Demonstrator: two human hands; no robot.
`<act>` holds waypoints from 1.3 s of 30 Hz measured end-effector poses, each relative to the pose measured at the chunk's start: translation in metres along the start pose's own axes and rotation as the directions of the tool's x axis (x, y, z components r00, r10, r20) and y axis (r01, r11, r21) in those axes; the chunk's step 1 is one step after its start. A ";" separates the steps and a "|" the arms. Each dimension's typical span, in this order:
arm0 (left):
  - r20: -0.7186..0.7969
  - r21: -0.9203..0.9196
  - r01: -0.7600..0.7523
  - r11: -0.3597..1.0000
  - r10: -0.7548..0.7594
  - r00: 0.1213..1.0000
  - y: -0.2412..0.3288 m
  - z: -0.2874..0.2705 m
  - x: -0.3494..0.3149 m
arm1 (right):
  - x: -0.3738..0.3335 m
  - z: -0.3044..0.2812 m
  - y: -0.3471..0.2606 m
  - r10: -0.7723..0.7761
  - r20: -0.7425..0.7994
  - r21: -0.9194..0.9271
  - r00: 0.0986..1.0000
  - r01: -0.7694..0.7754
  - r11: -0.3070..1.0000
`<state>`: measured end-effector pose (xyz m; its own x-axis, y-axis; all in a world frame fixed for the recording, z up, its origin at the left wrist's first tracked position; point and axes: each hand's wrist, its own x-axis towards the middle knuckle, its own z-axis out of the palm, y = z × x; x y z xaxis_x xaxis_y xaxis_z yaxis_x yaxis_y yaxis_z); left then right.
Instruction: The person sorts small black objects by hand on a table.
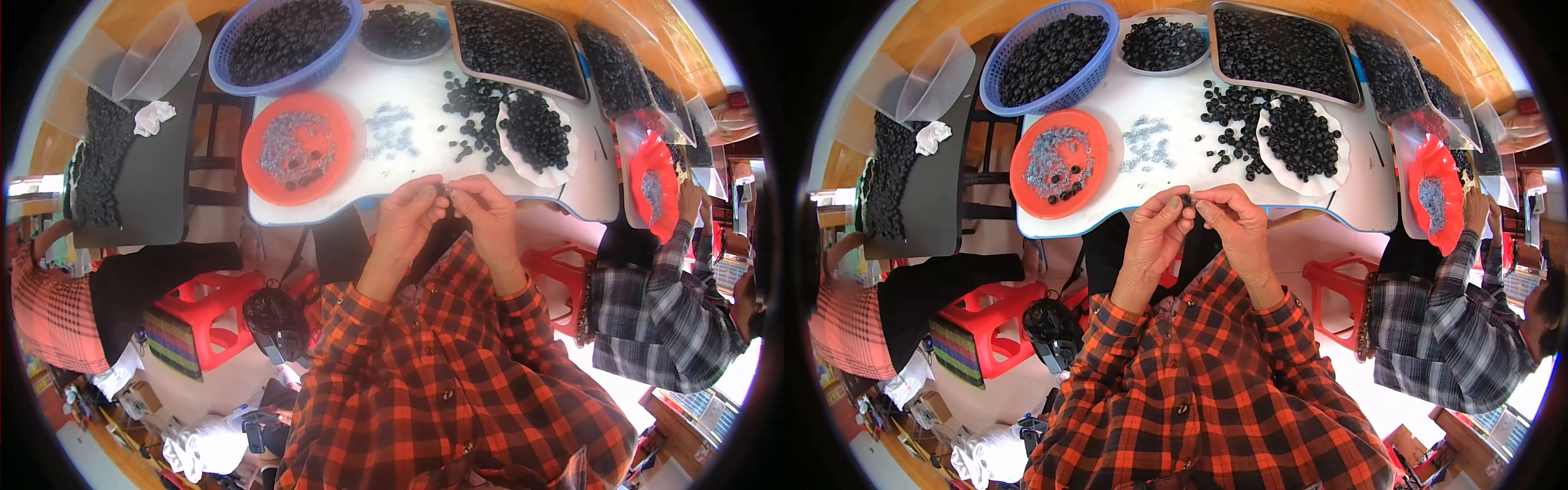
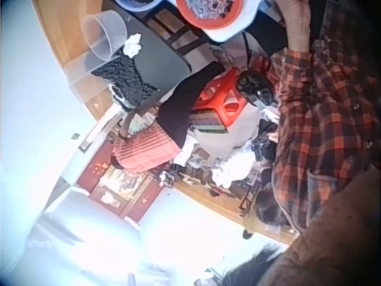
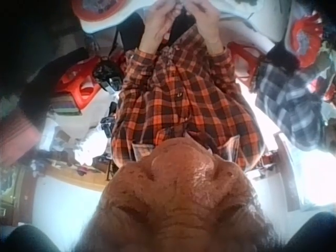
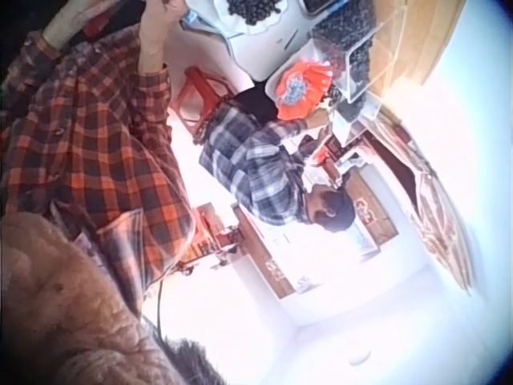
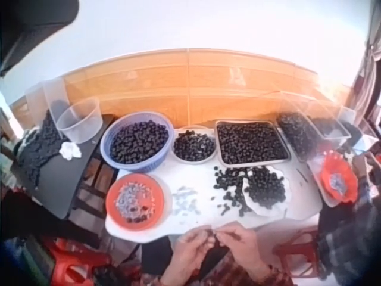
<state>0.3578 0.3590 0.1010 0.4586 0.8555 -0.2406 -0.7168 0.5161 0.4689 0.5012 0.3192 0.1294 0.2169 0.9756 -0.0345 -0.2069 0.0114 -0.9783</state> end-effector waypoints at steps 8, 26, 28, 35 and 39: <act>-0.014 0.054 -0.003 0.999 0.004 1.000 0.000 0.003 -0.001 | 0.000 0.002 0.000 -0.039 0.000 -0.033 0.999 0.039 0.999; -0.022 0.197 -0.015 0.980 0.020 1.000 0.001 0.003 -0.004 | 0.001 -0.002 -0.007 -0.035 0.050 -0.006 0.998 0.036 0.999; 0.036 0.090 0.005 0.996 -0.008 0.999 -0.001 -0.001 -0.002 | 0.000 -0.005 -0.008 0.105 0.027 0.012 0.994 -0.105 0.994; 0.034 0.190 0.014 0.982 -0.021 0.999 -0.006 0.000 -0.003 | -0.002 -0.003 -0.007 0.073 -0.015 -0.028 0.997 -0.073 0.997; 0.028 0.177 0.043 0.983 -0.049 0.998 -0.008 -0.005 -0.005 | -0.001 -0.005 -0.003 0.000 0.024 -0.095 1.000 0.002 0.995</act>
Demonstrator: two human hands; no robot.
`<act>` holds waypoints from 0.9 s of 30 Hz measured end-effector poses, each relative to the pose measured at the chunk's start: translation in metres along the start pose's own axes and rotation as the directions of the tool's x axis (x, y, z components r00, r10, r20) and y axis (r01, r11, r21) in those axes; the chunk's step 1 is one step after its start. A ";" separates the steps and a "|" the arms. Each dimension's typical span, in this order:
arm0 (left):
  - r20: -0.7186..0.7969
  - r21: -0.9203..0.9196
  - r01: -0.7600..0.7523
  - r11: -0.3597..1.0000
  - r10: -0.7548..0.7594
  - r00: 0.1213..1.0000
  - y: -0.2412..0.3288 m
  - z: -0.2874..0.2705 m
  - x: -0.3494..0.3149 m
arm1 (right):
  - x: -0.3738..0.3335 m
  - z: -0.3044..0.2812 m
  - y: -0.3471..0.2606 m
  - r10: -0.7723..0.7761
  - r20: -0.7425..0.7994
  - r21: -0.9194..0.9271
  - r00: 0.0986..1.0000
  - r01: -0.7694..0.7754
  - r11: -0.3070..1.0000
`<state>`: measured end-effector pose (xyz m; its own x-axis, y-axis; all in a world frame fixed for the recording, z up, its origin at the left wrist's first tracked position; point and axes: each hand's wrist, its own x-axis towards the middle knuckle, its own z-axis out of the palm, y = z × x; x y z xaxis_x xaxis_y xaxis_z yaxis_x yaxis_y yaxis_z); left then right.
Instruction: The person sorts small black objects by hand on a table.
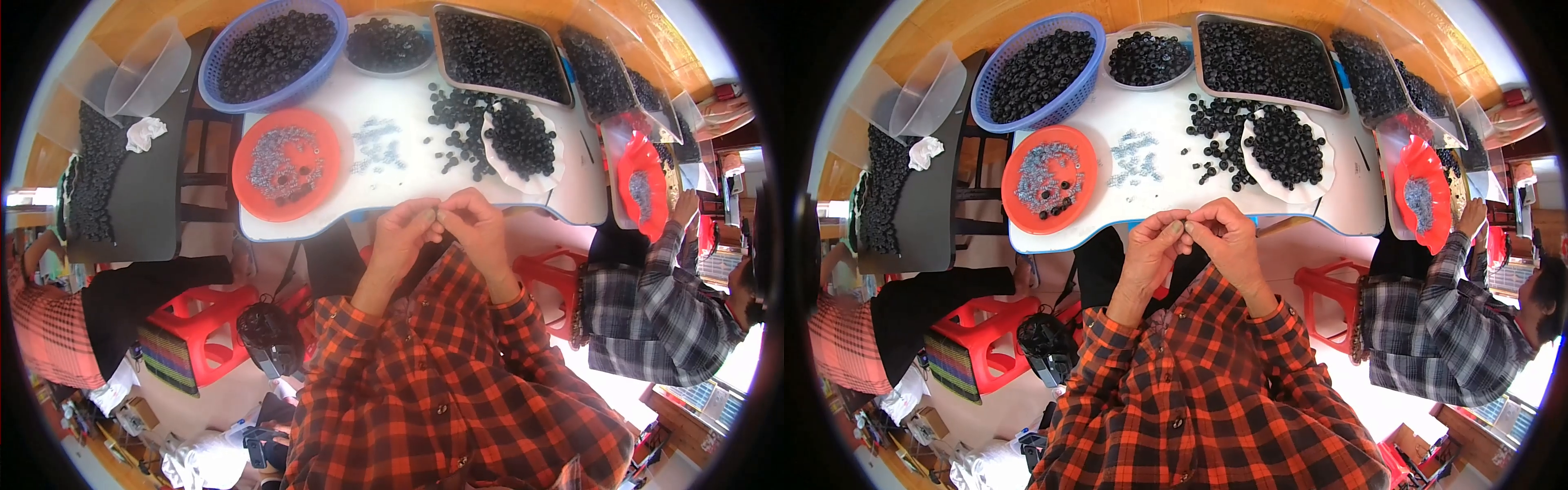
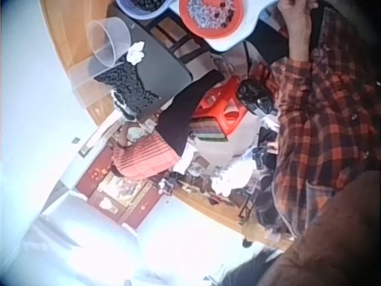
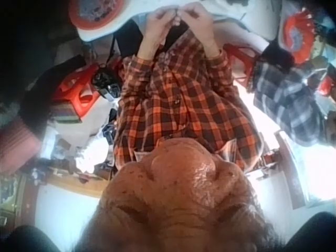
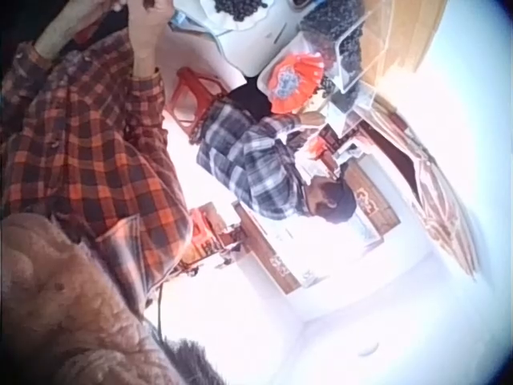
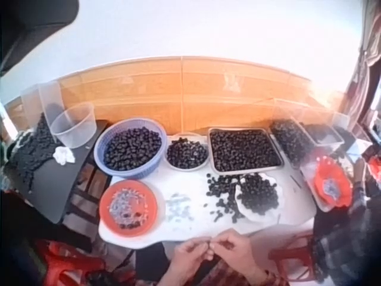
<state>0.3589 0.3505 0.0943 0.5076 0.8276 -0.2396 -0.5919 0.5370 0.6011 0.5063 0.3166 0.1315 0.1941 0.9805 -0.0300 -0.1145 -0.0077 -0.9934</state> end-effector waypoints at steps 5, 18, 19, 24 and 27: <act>-0.011 -0.053 0.041 0.998 -0.042 0.999 0.001 -0.006 -0.001 | 0.008 -0.007 -0.004 0.027 -0.033 -0.164 0.999 -0.032 0.986; -0.027 -0.087 0.042 0.995 -0.045 0.999 -0.002 -0.011 0.001 | 0.042 -0.019 0.017 -0.432 -0.031 -0.765 0.901 0.257 0.591; -0.024 -0.085 0.038 0.996 -0.041 0.999 -0.002 -0.012 0.001 | 0.046 -0.019 0.017 -0.472 -0.006 -0.785 0.882 0.288 0.548; -0.010 -0.102 0.025 0.994 -0.027 1.000 -0.001 -0.013 0.001 | 0.061 -0.014 0.010 -0.490 0.030 -0.836 0.871 0.290 0.466; -0.006 -0.104 0.021 0.994 -0.022 1.000 -0.002 -0.014 0.001 | 0.071 -0.001 0.008 -0.463 0.075 -0.865 0.883 0.289 0.411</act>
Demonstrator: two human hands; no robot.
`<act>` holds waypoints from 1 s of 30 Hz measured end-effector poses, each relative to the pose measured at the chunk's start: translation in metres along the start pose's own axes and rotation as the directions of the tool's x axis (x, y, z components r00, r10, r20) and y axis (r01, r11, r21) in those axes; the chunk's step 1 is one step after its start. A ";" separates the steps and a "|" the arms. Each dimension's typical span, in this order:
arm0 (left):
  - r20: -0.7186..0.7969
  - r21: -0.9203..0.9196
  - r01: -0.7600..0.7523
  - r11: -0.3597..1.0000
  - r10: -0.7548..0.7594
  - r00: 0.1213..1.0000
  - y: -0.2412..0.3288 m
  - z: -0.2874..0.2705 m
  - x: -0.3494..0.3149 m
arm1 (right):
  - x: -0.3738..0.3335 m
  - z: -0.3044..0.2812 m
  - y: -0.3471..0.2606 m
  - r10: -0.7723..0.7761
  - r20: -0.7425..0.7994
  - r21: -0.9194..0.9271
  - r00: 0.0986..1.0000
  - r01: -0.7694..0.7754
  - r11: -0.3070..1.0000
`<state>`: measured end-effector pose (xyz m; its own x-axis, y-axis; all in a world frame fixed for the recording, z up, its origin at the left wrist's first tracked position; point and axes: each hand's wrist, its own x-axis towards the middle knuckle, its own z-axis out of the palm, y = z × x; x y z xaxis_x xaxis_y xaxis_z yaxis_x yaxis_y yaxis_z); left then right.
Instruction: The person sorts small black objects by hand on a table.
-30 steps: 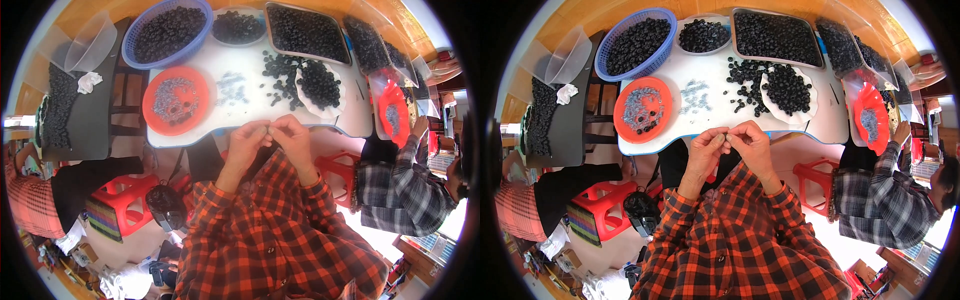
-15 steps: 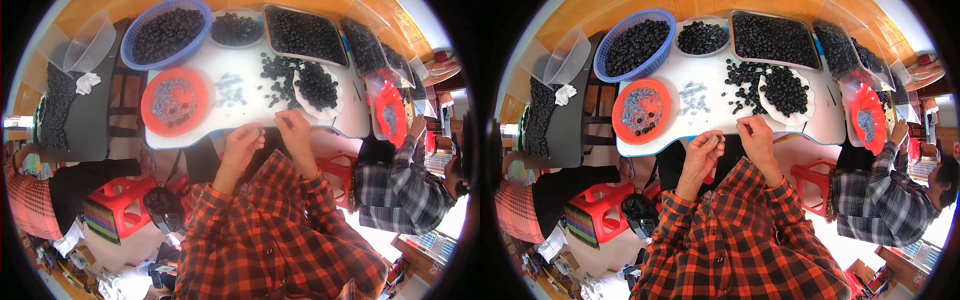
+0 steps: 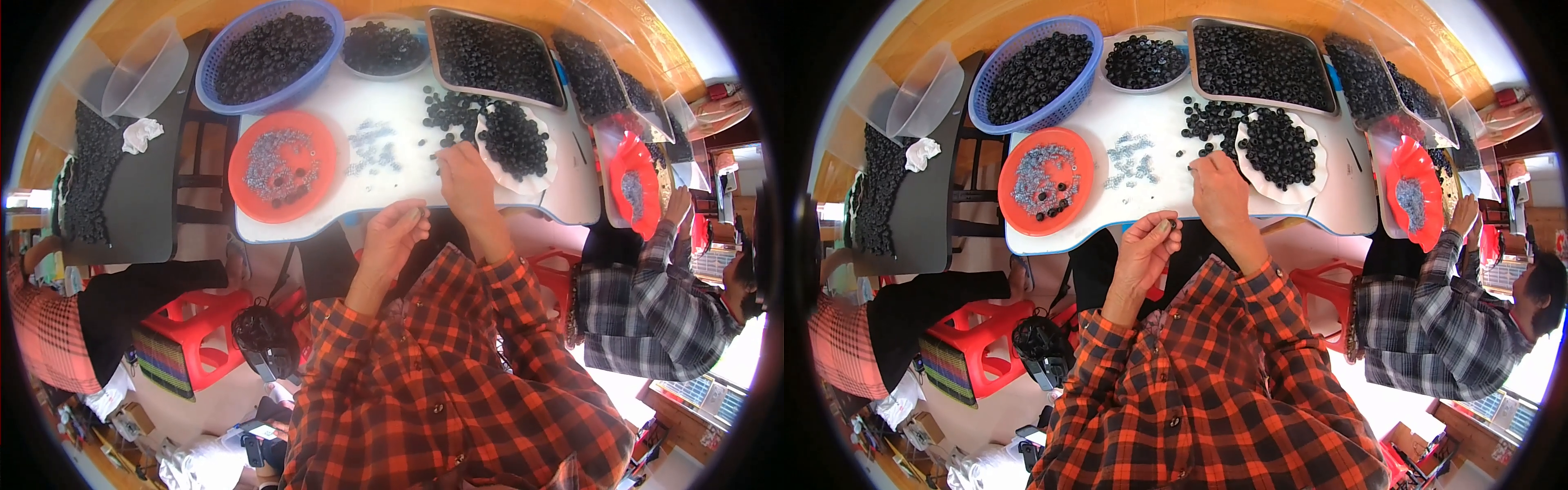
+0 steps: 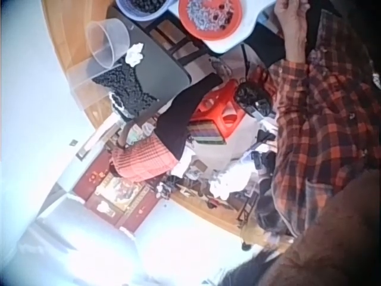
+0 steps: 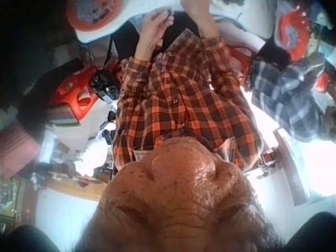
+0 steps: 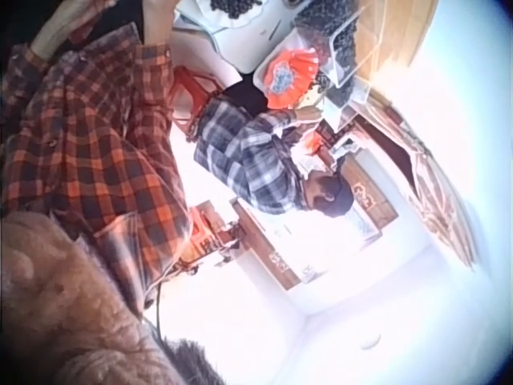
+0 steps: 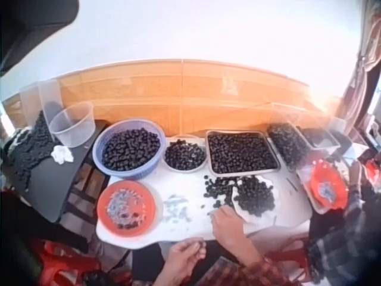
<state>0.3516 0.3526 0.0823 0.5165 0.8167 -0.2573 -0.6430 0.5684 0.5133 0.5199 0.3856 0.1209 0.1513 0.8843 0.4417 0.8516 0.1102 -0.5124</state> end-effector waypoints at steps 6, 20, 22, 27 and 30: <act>-0.017 -0.009 0.008 1.000 -0.008 1.000 -0.001 -0.003 0.001 | 0.022 0.020 0.003 -0.154 0.050 -0.132 0.987 0.159 0.978; -0.019 -0.004 0.008 1.000 -0.008 1.000 0.002 -0.002 0.000 | 0.025 0.024 0.006 -0.203 0.144 -0.298 0.969 0.238 0.925; -0.021 -0.011 0.003 1.000 -0.003 1.000 0.001 -0.005 0.000 | 0.019 0.018 -0.002 -0.066 0.046 -0.105 0.997 0.071 0.992; -0.039 -0.009 -0.026 1.000 0.026 0.999 0.002 0.000 -0.001 | -0.007 -0.006 -0.008 0.200 0.260 0.603 0.945 -0.321 0.730; -0.035 -0.007 -0.034 0.999 0.034 0.999 0.005 0.005 -0.002 | -0.021 -0.014 -0.006 0.192 0.375 0.734 0.907 -0.417 0.535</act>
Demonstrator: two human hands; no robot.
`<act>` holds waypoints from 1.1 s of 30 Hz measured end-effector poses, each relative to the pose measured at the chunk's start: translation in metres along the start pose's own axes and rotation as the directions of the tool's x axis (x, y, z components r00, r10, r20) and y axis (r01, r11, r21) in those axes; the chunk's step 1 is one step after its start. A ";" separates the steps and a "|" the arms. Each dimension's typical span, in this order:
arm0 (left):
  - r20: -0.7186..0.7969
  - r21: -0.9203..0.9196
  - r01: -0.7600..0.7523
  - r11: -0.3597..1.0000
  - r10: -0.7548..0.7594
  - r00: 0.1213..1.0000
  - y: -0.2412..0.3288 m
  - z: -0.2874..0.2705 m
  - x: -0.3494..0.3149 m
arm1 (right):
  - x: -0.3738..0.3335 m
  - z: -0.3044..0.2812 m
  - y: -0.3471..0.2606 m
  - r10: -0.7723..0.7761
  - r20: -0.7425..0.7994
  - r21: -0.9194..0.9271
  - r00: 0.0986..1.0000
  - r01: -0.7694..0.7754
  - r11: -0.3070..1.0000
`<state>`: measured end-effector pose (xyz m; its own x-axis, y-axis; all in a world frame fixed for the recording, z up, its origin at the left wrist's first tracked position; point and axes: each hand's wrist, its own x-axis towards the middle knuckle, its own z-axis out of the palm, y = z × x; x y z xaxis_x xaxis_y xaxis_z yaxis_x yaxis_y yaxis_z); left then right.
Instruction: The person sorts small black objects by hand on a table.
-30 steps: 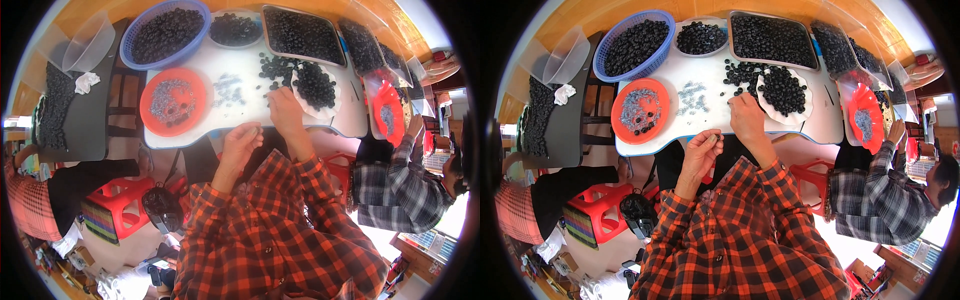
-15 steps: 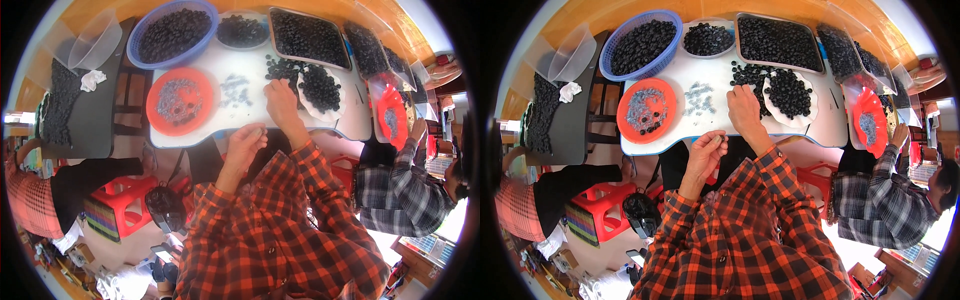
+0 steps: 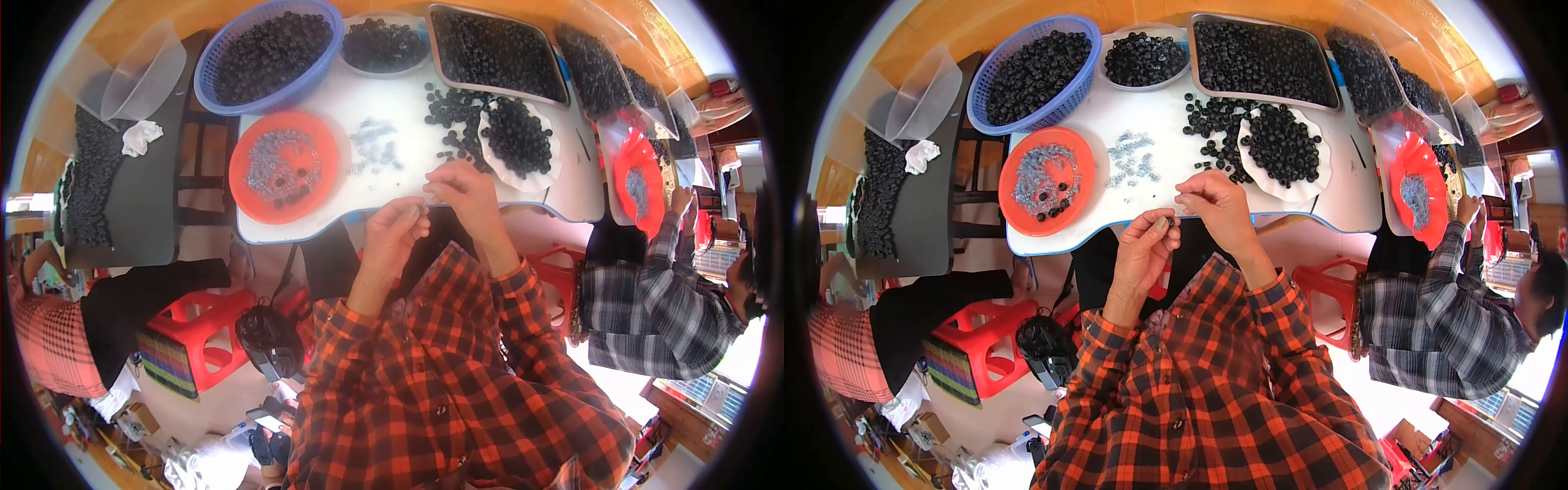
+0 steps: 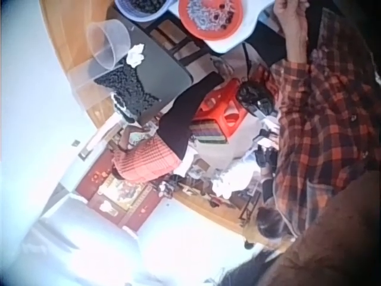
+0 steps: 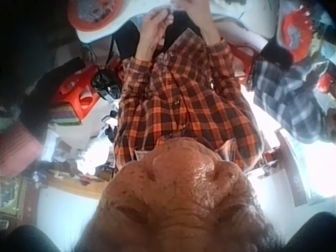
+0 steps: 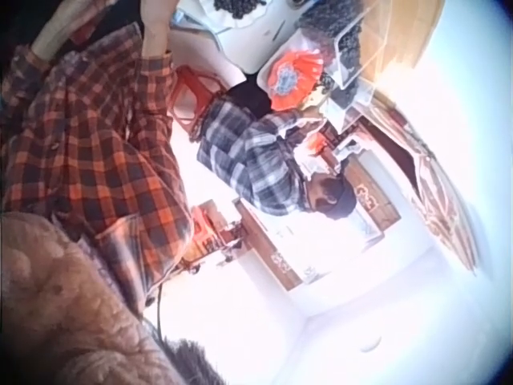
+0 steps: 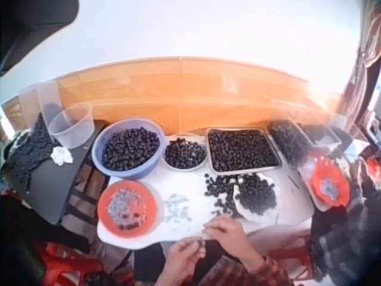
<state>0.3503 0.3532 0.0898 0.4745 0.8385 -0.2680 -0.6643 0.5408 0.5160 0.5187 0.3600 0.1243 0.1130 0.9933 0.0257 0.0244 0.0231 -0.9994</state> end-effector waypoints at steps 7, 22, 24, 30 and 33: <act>-0.010 0.024 -0.001 1.000 0.001 1.000 -0.005 0.003 0.002 | -0.019 0.000 0.000 -0.064 0.005 -0.014 0.998 0.064 0.998; 0.037 0.025 0.002 1.000 -0.003 0.999 -0.011 0.005 0.000 | -0.030 -0.002 0.001 0.006 -0.028 0.117 1.000 -0.003 0.993; 0.030 0.026 0.002 1.000 -0.003 1.000 -0.010 0.005 0.000 | -0.032 -0.001 -0.001 0.042 -0.042 0.158 0.998 -0.035 0.987; 0.018 0.045 0.006 0.999 -0.007 1.000 -0.008 0.009 -0.001 | -0.035 0.003 -0.004 -0.022 -0.050 0.052 0.998 0.024 0.998; 0.029 0.048 0.008 0.999 -0.009 1.000 -0.009 0.005 -0.001 | -0.036 0.004 -0.009 -0.040 -0.042 -0.004 0.998 0.040 0.999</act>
<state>0.3587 0.3475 0.0899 0.4970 0.8312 -0.2492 -0.6320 0.5435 0.5525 0.5103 0.3243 0.1319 0.1540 0.9858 0.0664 0.0329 0.0621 -0.9975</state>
